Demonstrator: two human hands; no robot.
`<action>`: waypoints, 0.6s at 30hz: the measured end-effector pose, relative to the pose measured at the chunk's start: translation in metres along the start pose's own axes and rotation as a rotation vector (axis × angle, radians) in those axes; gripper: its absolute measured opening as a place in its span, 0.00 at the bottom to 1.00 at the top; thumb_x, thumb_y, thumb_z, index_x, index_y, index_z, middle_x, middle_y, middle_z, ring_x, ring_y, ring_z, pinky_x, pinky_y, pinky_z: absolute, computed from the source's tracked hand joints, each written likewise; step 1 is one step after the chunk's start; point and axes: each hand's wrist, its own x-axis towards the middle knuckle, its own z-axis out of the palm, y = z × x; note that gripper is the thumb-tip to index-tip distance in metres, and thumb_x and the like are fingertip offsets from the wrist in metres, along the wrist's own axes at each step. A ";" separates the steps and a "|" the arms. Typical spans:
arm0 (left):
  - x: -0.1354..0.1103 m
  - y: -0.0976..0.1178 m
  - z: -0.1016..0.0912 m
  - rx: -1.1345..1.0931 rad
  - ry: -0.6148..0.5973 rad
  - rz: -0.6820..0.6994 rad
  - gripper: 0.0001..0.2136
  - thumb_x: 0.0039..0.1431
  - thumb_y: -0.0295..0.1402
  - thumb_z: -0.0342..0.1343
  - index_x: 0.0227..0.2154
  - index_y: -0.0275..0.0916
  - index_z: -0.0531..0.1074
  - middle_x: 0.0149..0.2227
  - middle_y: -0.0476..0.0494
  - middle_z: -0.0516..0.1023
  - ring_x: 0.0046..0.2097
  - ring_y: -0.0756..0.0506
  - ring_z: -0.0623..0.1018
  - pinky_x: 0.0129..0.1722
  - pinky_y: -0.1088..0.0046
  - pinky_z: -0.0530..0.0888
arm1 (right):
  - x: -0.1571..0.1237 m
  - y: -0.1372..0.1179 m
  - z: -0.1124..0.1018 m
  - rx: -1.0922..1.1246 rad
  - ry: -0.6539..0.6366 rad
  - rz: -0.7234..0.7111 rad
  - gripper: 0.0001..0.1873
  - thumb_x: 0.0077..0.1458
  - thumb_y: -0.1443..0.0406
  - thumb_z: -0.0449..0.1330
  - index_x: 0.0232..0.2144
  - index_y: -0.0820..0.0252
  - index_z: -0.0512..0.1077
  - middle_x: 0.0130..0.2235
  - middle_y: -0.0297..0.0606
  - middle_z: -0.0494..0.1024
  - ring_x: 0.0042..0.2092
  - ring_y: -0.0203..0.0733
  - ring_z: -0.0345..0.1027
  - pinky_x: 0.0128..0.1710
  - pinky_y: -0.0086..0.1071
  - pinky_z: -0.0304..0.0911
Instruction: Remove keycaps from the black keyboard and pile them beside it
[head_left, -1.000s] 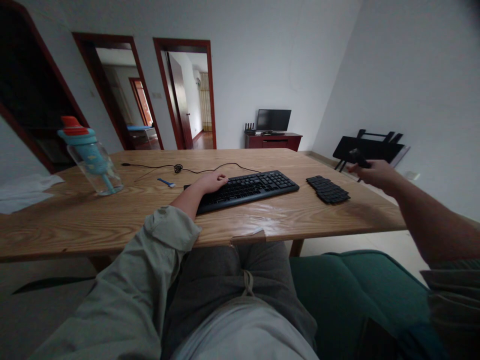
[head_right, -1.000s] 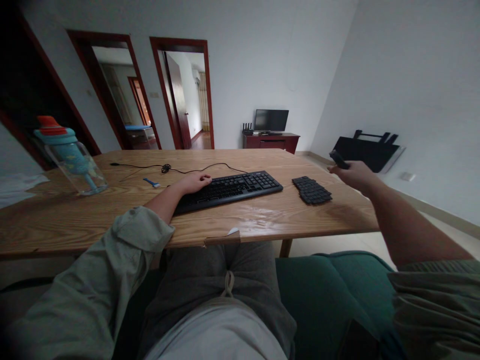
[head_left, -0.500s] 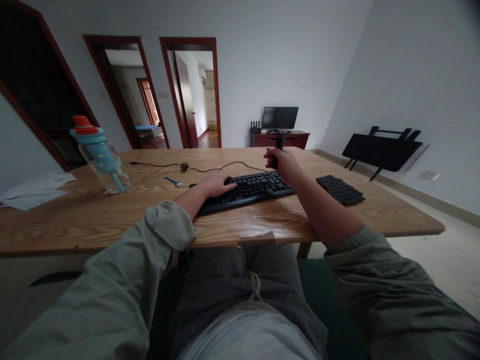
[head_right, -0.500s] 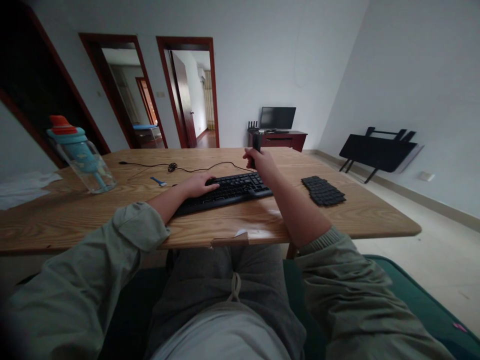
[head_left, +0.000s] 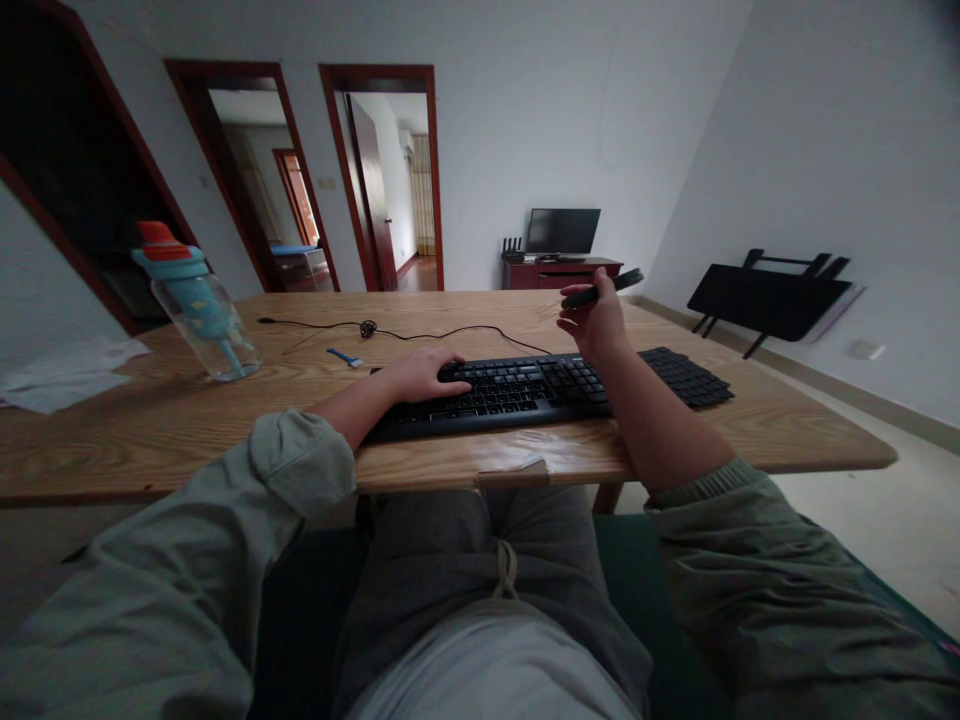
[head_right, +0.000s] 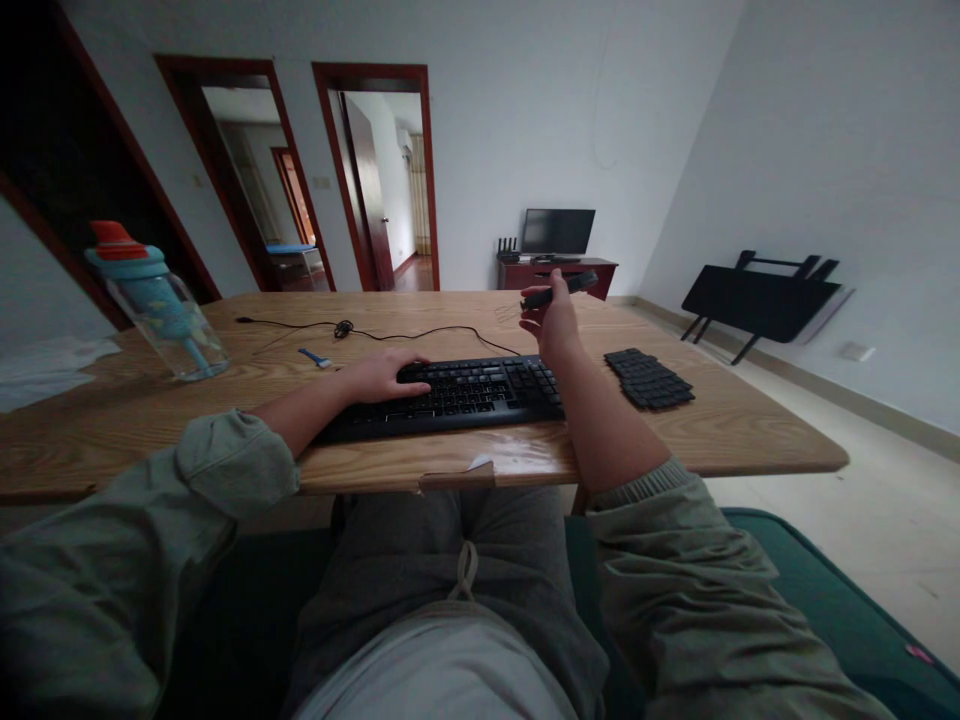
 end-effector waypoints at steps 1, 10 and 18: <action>0.000 0.000 0.000 -0.019 -0.018 -0.025 0.32 0.56 0.58 0.50 0.56 0.40 0.69 0.55 0.38 0.74 0.55 0.38 0.73 0.54 0.66 0.68 | 0.003 0.001 -0.003 0.011 0.023 -0.002 0.34 0.54 0.35 0.42 0.27 0.55 0.69 0.26 0.37 0.72 0.27 0.37 0.66 0.26 0.30 0.64; -0.001 -0.006 -0.008 -0.020 -0.071 -0.181 0.32 0.56 0.58 0.51 0.57 0.41 0.65 0.50 0.39 0.77 0.48 0.39 0.77 0.46 0.68 0.70 | 0.015 0.011 -0.012 -0.116 0.143 -0.045 0.33 0.53 0.35 0.43 0.28 0.55 0.69 0.24 0.36 0.72 0.28 0.40 0.67 0.30 0.34 0.64; 0.004 -0.003 -0.011 0.071 -0.054 -0.166 0.26 0.57 0.55 0.51 0.50 0.42 0.68 0.45 0.40 0.78 0.43 0.40 0.77 0.41 0.68 0.70 | 0.011 0.011 -0.011 -0.136 0.174 -0.058 0.33 0.55 0.37 0.43 0.26 0.56 0.69 0.26 0.37 0.73 0.31 0.40 0.69 0.32 0.34 0.66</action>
